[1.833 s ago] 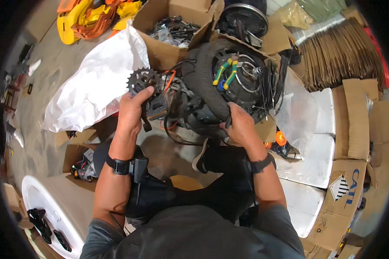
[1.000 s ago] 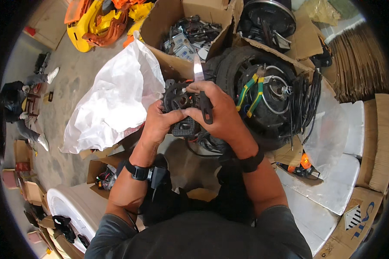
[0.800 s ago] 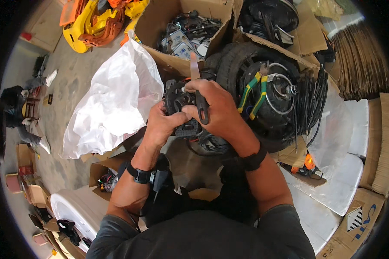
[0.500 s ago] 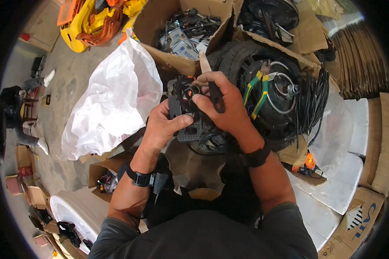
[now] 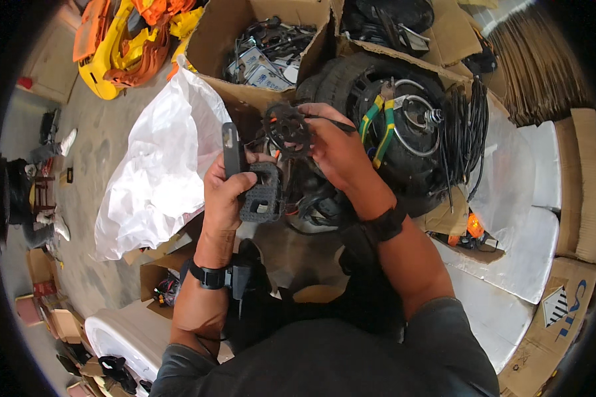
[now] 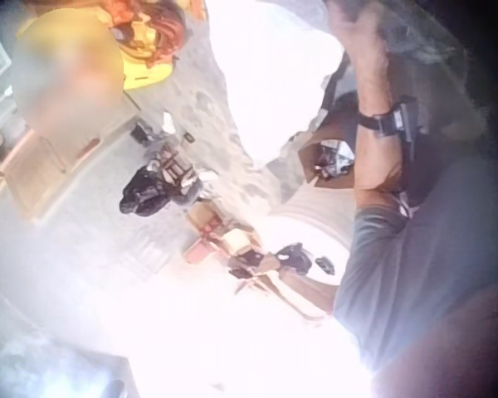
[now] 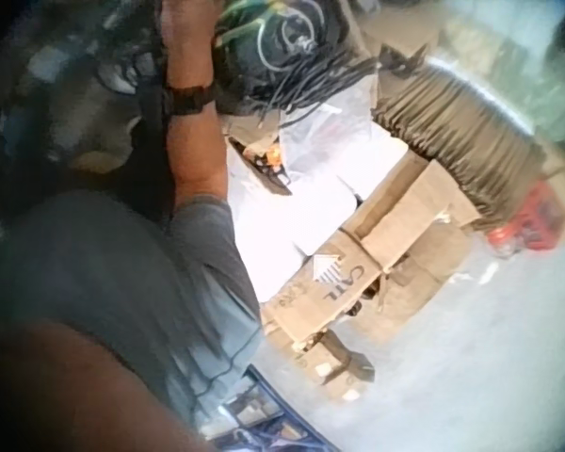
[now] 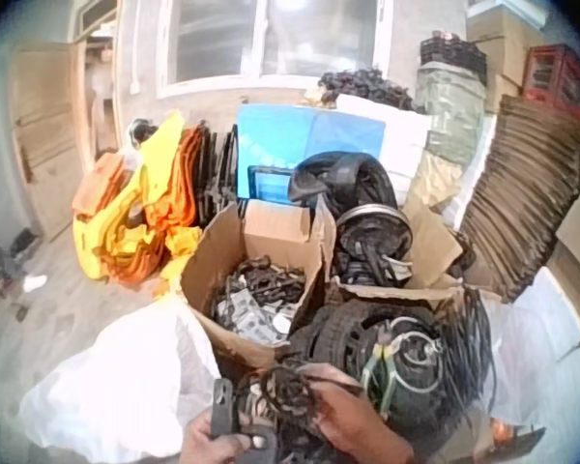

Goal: Repairing and inspecting mechanical and electrical components of a motor assembly.

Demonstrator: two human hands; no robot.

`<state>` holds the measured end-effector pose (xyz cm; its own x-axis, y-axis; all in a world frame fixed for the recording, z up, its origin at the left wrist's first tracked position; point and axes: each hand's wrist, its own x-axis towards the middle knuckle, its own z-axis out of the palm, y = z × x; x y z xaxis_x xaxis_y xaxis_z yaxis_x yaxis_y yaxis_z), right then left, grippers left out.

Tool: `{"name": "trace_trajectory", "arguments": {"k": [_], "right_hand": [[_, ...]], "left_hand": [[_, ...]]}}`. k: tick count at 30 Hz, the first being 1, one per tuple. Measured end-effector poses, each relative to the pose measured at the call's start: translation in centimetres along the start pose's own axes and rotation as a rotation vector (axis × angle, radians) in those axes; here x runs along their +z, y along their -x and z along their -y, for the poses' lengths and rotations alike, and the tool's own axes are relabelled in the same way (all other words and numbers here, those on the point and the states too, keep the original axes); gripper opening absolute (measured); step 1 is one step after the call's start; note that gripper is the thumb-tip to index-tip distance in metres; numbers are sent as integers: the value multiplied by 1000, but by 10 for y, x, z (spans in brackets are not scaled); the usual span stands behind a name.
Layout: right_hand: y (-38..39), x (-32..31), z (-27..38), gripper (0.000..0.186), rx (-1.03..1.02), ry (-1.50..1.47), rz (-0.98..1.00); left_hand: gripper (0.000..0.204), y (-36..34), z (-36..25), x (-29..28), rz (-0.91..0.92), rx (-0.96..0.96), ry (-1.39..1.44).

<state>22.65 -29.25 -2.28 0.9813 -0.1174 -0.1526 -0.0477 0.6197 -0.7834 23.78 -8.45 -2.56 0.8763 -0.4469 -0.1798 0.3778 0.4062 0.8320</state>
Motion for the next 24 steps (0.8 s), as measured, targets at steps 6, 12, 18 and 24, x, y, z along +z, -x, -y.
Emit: {"name": "trace_trajectory", "arguments": {"k": [6,12,18,24], "right_hand": [[1,-6,-1,31,84,-40,106],[3,2,-2,30,58,3,57],[6,2,4,27,67,12,121],[10,7,12,26,-48,80,-11]], "left_hand": [[25,-4,4,-3,-26,109,202],[25,-8,9,-5,-59,94,290],[22,-14,11,-2,-127,128,278],[17,-17,13,0,-236,168,212]]}}
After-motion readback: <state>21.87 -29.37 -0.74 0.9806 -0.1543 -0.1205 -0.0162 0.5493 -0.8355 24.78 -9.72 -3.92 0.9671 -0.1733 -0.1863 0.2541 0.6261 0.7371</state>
